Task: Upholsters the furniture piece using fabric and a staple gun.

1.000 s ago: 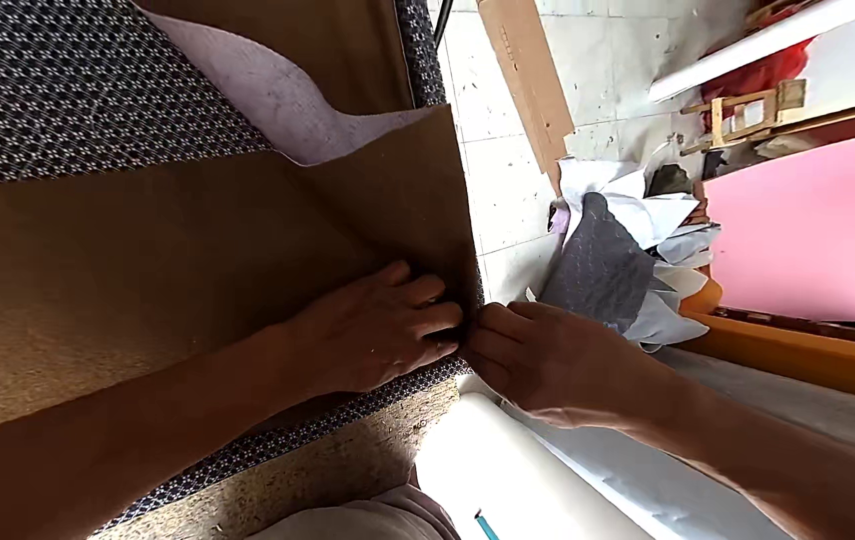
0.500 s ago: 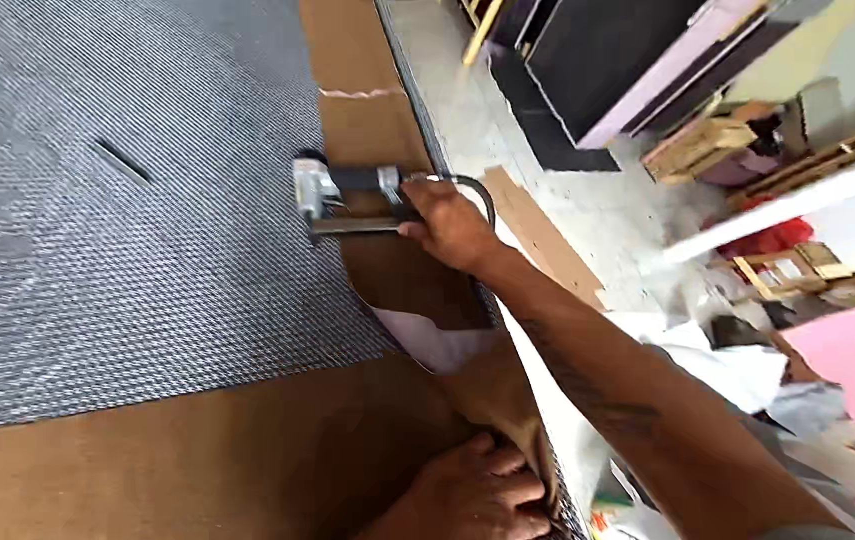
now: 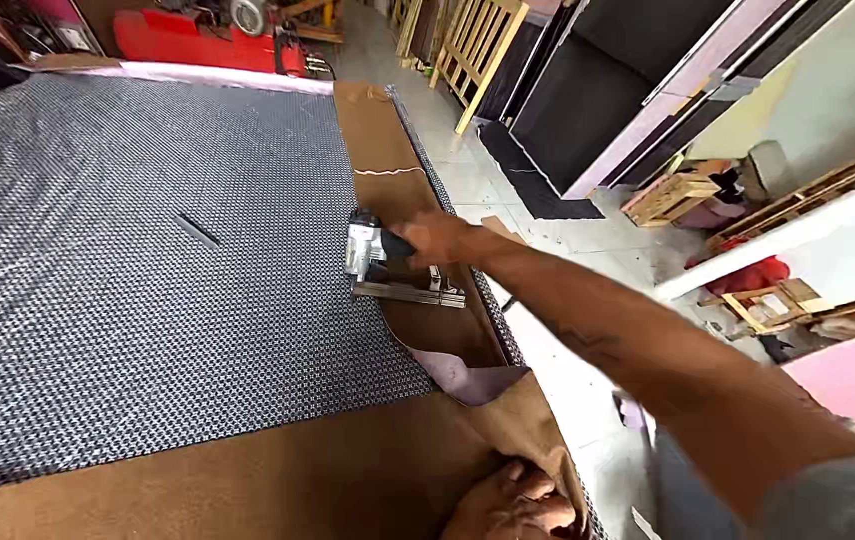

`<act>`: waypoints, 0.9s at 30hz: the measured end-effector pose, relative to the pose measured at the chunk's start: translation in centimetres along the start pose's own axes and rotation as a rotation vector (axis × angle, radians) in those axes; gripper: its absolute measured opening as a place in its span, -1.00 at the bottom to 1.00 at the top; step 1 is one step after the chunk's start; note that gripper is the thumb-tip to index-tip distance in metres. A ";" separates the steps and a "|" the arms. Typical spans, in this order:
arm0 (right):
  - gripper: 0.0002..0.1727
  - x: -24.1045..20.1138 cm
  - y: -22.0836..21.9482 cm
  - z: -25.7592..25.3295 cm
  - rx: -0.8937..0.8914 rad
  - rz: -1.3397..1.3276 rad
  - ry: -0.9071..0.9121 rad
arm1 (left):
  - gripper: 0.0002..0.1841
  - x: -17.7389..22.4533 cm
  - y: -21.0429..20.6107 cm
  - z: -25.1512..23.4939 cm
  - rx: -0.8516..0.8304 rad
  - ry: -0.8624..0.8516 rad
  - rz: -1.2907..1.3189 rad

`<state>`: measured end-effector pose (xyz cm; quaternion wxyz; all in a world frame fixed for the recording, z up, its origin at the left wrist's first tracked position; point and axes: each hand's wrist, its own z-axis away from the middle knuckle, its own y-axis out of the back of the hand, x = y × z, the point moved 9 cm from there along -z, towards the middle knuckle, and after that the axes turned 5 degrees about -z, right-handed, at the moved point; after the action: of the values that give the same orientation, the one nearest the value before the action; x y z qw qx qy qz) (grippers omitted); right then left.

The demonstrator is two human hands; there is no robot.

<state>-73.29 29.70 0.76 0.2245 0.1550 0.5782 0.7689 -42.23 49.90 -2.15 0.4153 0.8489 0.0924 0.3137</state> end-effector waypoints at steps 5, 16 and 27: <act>-0.45 -3.0 8.1 21.0 0.489 0.009 0.132 | -0.67 -1.3 -7.5 -0.3 -0.296 -0.007 0.001; -0.65 -5.9 -2.0 48.7 0.006 -0.674 -0.584 | -0.82 -0.4 -7.2 0.2 -0.063 -0.064 -0.089; -0.83 -6.5 -12.8 43.2 -0.569 -1.133 -0.874 | -0.55 -1.9 -6.1 0.5 -0.039 0.124 -0.215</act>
<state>-44.15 64.64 0.86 0.8232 0.0612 0.2083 0.5246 -42.77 52.66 -7.85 0.4564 0.8049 0.2021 0.3209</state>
